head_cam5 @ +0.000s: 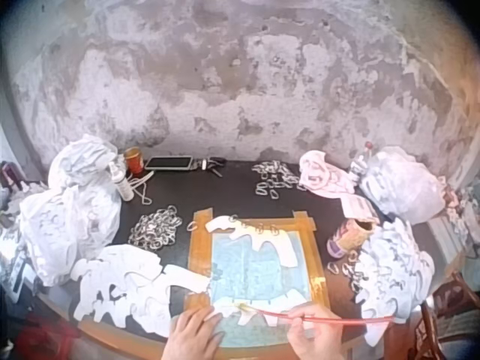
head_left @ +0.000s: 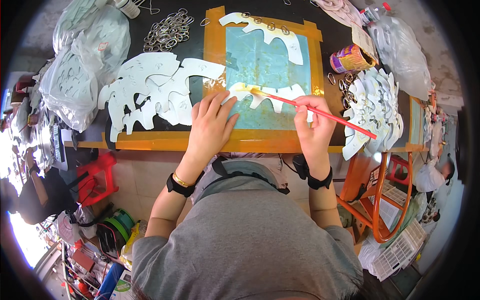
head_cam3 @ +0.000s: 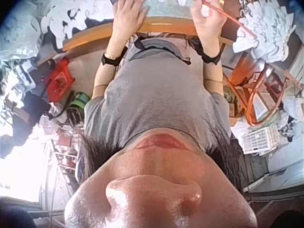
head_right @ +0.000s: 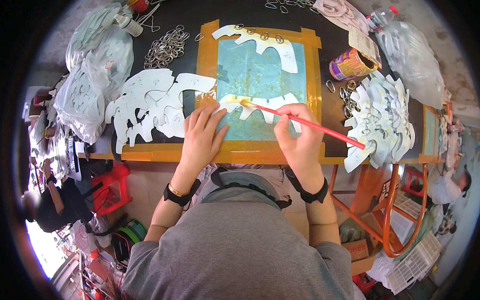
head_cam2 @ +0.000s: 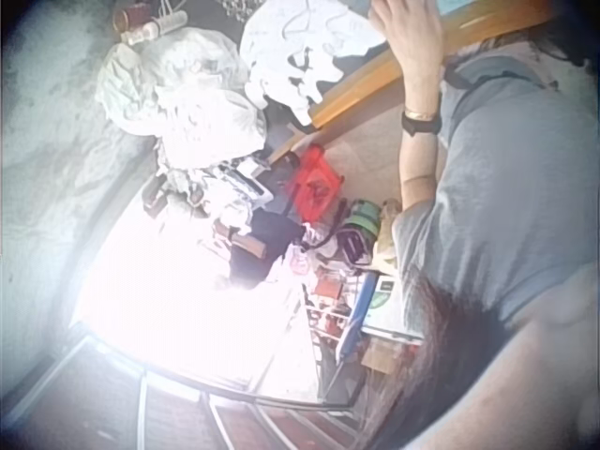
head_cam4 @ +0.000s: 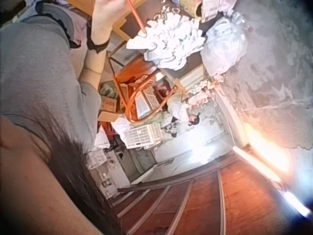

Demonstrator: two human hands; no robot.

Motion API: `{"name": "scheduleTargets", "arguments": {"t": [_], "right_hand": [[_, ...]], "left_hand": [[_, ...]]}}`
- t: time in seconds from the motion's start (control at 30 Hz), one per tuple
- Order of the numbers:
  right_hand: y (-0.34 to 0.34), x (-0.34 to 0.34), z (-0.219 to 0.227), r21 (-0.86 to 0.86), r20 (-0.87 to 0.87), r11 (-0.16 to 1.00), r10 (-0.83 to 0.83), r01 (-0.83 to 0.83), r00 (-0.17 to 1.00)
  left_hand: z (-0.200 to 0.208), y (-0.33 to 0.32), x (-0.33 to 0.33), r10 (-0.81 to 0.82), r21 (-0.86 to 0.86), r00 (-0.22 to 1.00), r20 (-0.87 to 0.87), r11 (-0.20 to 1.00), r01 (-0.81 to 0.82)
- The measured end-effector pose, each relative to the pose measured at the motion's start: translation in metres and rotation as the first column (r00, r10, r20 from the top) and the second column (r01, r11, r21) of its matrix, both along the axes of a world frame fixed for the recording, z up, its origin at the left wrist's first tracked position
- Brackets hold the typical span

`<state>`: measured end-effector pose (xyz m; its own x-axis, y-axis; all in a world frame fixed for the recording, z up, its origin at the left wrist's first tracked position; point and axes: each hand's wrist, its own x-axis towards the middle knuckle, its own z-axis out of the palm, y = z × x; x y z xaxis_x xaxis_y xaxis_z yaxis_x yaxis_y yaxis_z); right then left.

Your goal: Apply glue to shoe upper components using a brush.

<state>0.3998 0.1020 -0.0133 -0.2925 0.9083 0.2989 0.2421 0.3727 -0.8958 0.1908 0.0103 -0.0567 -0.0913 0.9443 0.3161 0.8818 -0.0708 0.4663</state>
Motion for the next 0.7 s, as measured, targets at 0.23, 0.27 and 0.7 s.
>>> {"name": "scheduleTargets", "arguments": {"t": [0.23, 0.27, 0.7], "right_hand": [[-0.006, 0.007, 0.010, -0.045, -0.117, 0.996, -0.077, 0.072, 0.990], [-0.005, 0.004, 0.009, 0.002, -0.114, 0.999, -0.044, 0.045, 0.992], [0.000, 0.001, 0.006, -0.014, -0.107, 0.999, -0.045, 0.044, 0.993]], "left_hand": [[0.000, 0.001, 0.000, 0.003, 0.008, 1.000, -0.006, 1.000, -0.003], [-0.001, 0.001, 0.000, 0.000, 0.007, 1.000, -0.006, 1.000, 0.000], [0.000, 0.001, 0.001, 0.000, 0.017, 1.000, -0.002, 1.000, 0.000]]}}
